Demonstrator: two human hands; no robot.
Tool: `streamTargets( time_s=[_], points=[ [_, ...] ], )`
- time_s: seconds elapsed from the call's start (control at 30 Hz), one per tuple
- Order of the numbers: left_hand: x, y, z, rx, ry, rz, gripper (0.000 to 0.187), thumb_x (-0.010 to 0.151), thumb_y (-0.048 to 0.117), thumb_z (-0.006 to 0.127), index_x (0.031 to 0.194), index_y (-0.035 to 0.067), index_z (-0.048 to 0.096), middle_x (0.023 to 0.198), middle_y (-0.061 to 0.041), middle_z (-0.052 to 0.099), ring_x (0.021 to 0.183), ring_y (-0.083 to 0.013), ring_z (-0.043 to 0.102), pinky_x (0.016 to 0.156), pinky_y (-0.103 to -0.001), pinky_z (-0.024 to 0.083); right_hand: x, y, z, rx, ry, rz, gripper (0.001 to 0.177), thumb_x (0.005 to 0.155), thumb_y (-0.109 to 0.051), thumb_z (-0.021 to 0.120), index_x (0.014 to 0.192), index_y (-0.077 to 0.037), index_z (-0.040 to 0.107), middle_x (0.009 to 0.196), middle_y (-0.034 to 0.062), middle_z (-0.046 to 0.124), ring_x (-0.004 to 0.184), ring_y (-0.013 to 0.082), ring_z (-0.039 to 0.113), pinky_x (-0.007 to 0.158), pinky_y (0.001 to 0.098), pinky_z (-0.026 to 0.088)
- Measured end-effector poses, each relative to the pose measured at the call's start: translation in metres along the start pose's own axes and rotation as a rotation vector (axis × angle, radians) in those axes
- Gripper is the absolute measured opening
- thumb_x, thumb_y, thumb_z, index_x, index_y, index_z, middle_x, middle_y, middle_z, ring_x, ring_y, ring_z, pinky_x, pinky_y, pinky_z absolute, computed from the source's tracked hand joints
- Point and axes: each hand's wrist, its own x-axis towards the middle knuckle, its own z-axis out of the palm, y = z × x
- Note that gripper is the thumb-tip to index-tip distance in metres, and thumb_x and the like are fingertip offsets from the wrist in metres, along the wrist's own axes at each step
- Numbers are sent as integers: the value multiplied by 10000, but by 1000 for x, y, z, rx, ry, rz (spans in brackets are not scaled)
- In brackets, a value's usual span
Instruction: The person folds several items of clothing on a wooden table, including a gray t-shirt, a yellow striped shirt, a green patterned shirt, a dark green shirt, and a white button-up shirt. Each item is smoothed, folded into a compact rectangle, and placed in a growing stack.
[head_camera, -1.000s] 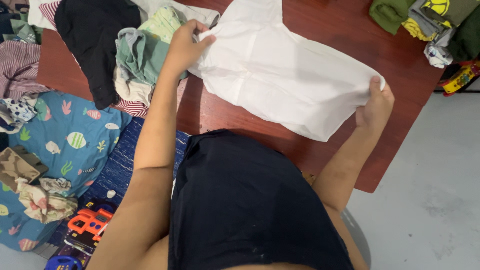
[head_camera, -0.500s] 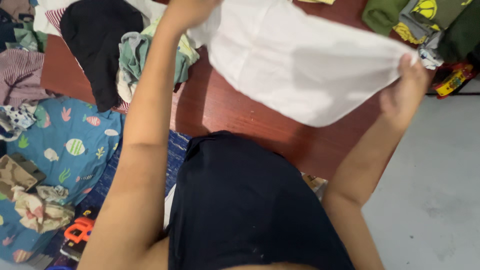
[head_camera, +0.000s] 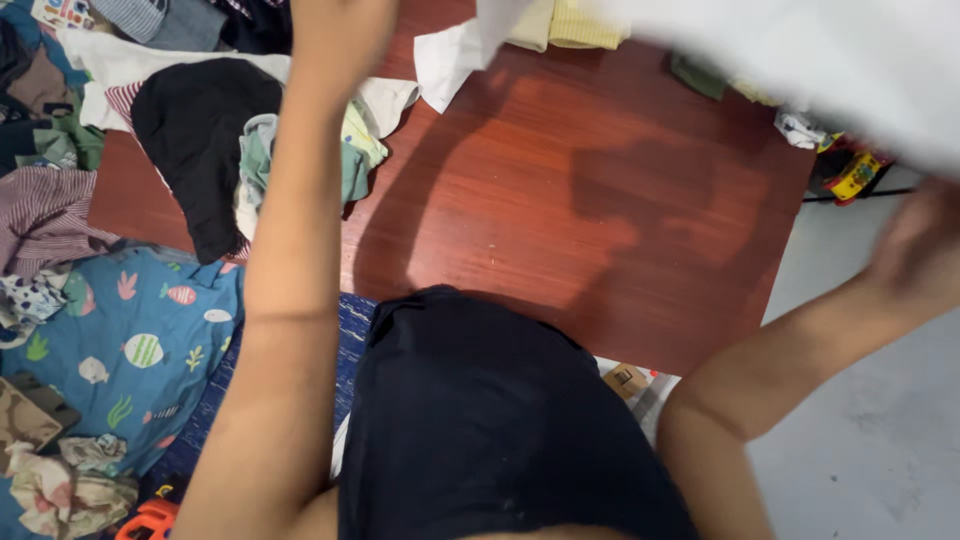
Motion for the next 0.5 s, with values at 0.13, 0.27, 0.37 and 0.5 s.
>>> streamTargets(
  time_s=[0.13,0.27,0.37,0.5],
  points=[
    [-84,-27,-3,4,-122,617,345,896,-71,739,1207,12,616,1319,-146,606,1272,-379,529,1117,-468,428,-114,34,26,-238,-200,135,188,1186,-133,650,1116,40,665,954,-4,601,897,86,526,788,254,449],
    [-149,-63,22,439,-316,394,247,794,-14,697,1017,80,648,1342,-171,598,1316,-426,468,1125,-510,395,-187,64,83,-269,-394,580,263,980,-53,527,1161,11,707,998,13,713,931,92,624,829,248,507],
    [-163,-79,42,547,-214,445,239,785,34,682,1020,66,651,1330,-191,591,1274,-439,486,1071,-524,408,-194,70,99,-281,-359,666,352,986,-49,484,1225,-2,738,963,55,678,860,134,565,766,283,461],
    [-153,-85,88,375,-236,344,239,934,100,698,1161,34,660,1290,-154,591,1186,-396,540,1038,-493,448,-178,75,122,-351,-182,725,299,1061,-237,588,1199,1,706,976,68,708,836,130,597,732,290,484]
  ],
)
